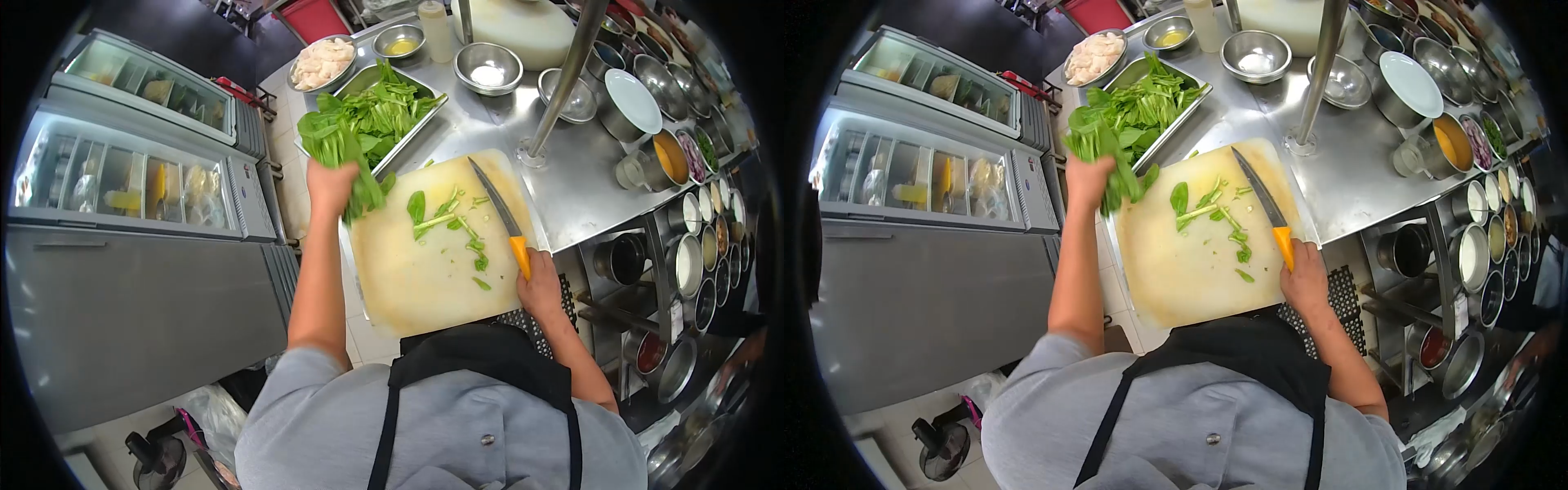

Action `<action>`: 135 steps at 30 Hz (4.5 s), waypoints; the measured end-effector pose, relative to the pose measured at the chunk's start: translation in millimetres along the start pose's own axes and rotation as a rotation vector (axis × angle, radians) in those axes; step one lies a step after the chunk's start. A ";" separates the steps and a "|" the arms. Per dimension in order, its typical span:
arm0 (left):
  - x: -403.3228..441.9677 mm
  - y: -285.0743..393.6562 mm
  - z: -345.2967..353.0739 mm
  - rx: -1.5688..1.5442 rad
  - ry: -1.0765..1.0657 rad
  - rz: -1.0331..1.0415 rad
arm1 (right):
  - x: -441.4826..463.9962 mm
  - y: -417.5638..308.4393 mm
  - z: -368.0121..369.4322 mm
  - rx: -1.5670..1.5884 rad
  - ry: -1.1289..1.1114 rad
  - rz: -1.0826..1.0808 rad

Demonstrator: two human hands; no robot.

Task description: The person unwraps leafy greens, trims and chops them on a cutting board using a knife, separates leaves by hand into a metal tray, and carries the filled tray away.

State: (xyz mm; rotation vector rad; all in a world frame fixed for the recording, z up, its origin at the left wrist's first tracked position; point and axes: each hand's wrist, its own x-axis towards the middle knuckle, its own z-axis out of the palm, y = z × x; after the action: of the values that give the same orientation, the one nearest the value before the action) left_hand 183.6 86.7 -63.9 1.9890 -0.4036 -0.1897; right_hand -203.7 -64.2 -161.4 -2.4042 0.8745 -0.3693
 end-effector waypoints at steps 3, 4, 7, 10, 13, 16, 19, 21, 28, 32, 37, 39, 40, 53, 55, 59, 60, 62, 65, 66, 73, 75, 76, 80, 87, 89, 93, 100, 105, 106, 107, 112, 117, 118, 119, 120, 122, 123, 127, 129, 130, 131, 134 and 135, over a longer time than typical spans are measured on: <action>102.9 -26.2 43.3 -0.086 0.153 -0.076 | -0.6 1.2 0.4 0.013 0.016 -0.010; 128.0 -22.5 59.1 -0.071 0.138 -0.138 | 0.1 -0.6 0.5 -0.005 0.016 -0.004; 147.5 -16.6 74.3 0.292 -0.006 -0.157 | -0.1 -16.5 -6.2 -0.048 -0.012 0.034; 91.3 -22.6 91.6 0.948 0.478 0.325 | -1.2 -13.6 -7.5 -0.071 -0.007 0.010; 0.1 -9.1 61.1 0.393 -0.053 0.440 | -3.6 -16.1 -9.5 -0.111 -0.085 -0.022; -48.1 -75.3 51.9 0.304 -0.347 0.395 | -14.6 -30.8 -21.5 -0.040 -0.212 -0.136; -64.1 -96.2 57.3 0.639 -0.103 0.516 | -22.2 -35.5 -30.9 0.036 -0.272 -0.128; -79.8 -107.4 77.2 0.761 -0.017 0.545 | -21.2 -26.5 -30.1 -0.040 -0.126 -0.108; -151.4 -66.6 118.6 0.357 -0.408 0.531 | 25.3 1.1 -17.8 -0.237 -0.028 -0.182; -204.3 -32.3 134.0 0.530 -0.335 0.621 | 2.8 2.3 -16.3 -0.093 0.081 -0.390; -218.8 -60.2 159.3 0.499 -0.324 0.662 | -64.4 -4.1 -35.6 0.424 -0.519 0.031; -226.1 -59.3 156.3 0.500 -0.349 0.669 | -73.8 1.7 -30.7 0.527 -0.472 0.116; -227.3 -46.0 149.8 0.332 -0.329 0.552 | -72.0 1.7 -31.7 0.532 -0.476 0.120; -216.3 -71.7 136.9 0.245 -0.300 0.516 | 9.1 -24.8 -7.7 0.097 -0.033 -0.212; -215.9 -74.9 137.0 0.216 -0.252 0.484 | 17.6 -27.6 1.7 0.077 0.015 -0.232; -217.4 -76.7 134.1 0.183 -0.246 0.487 | 26.9 -22.6 6.5 0.013 -0.035 -0.257; -217.1 -76.3 134.7 0.182 -0.254 0.485 | 27.8 -24.1 5.1 0.012 -0.036 -0.258; -217.2 -73.9 135.3 0.192 -0.268 0.485 | 31.2 -29.1 0.1 -0.052 -0.220 -0.190; -219.5 -51.8 129.4 0.246 -0.345 0.526 | 32.8 -28.8 14.9 -0.028 0.129 -0.397; -222.6 -43.1 128.0 0.283 -0.407 0.563 | 32.7 -27.1 24.3 -0.024 0.191 -0.455; -217.3 -63.0 161.7 0.365 -0.473 0.871 | 13.2 -29.8 12.8 0.166 0.043 -0.301; -210.8 -54.9 161.6 0.336 -0.508 0.868 | 13.1 -28.3 15.5 -0.037 0.191 -0.204; -211.4 -59.4 151.0 0.489 -0.444 0.877 | 15.2 -27.7 28.5 -0.185 0.239 -0.172; -222.0 -61.3 150.4 0.459 -0.560 1.010 | 9.0 -5.5 31.0 -0.095 0.050 -0.079; -228.0 -53.5 169.6 0.251 -0.610 1.070 | 15.4 -9.1 40.9 -0.036 0.378 -0.231; -217.3 -105.9 173.4 0.272 -0.597 0.752 | 16.2 -15.3 54.9 0.141 0.260 -0.256; -253.9 -72.6 136.4 0.492 -0.517 0.824 | -22.8 -10.3 42.8 0.153 0.358 -0.551; -279.4 -53.6 133.8 0.315 -0.436 0.711 | -24.6 -6.4 -12.8 0.367 0.210 -0.317; -289.3 -42.7 131.9 0.576 -0.339 0.617 | -9.0 -23.0 -3.1 0.328 0.129 -0.402; -286.6 -41.2 134.9 0.589 -0.286 0.538 | -4.6 -19.9 2.6 0.372 0.082 -0.392; -284.8 -49.9 137.4 0.527 -0.275 0.535 | -1.4 -17.0 7.7 0.411 0.037 -0.384; -278.2 -49.5 102.6 0.428 -0.177 0.502 | -5.6 -28.6 37.2 0.341 -0.154 -0.414; -335.6 -75.2 45.7 0.107 -0.245 0.055 | -0.5 -61.2 54.3 0.019 -0.187 -0.499; -349.8 -87.3 38.7 0.013 -0.361 -0.192 | 1.3 -66.9 55.2 -0.102 -0.231 -0.534; -353.6 -104.2 39.6 0.019 -0.364 -0.193 | 2.4 -72.4 54.8 -0.125 -0.240 -0.571; -358.2 -124.8 41.4 -0.240 -0.551 -0.552 | 4.1 -71.1 62.6 -0.121 -0.242 -0.567; -364.2 -139.2 48.5 -0.524 -0.716 -0.925 | 5.7 -62.9 80.5 0.080 -0.205 -0.756; -361.4 -139.7 62.9 -0.866 -0.679 -1.081 | 5.0 -61.4 80.4 0.079 -0.217 -0.764; -335.6 -115.6 78.2 -1.589 -0.429 -1.129 | -20.0 -60.3 77.9 0.232 -0.312 -0.889; -353.4 -155.4 85.6 -1.903 -0.472 -1.104 | -50.1 -71.9 77.1 0.225 -0.311 -0.925; -361.0 -171.3 86.3 -2.206 -0.514 -1.051 | -68.4 -82.6 76.3 0.233 -0.300 -0.932; -360.9 -164.7 77.9 -1.933 -0.422 -1.159 | -81.9 -96.2 77.4 0.226 -0.303 -0.964; -375.2 -187.9 39.8 -2.028 -0.505 -1.178 | -94.5 -133.2 97.0 0.312 -0.491 -1.011; -370.0 -168.9 5.7 -1.895 -0.354 -1.258 | -96.9 -156.0 107.6 0.361 -0.470 -1.075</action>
State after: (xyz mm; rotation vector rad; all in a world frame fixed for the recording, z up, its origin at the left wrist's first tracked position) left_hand -129.1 282.9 -234.7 0.0381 0.7189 -1.1633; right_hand -151.8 142.2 -164.6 -2.2463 -0.6880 -0.2778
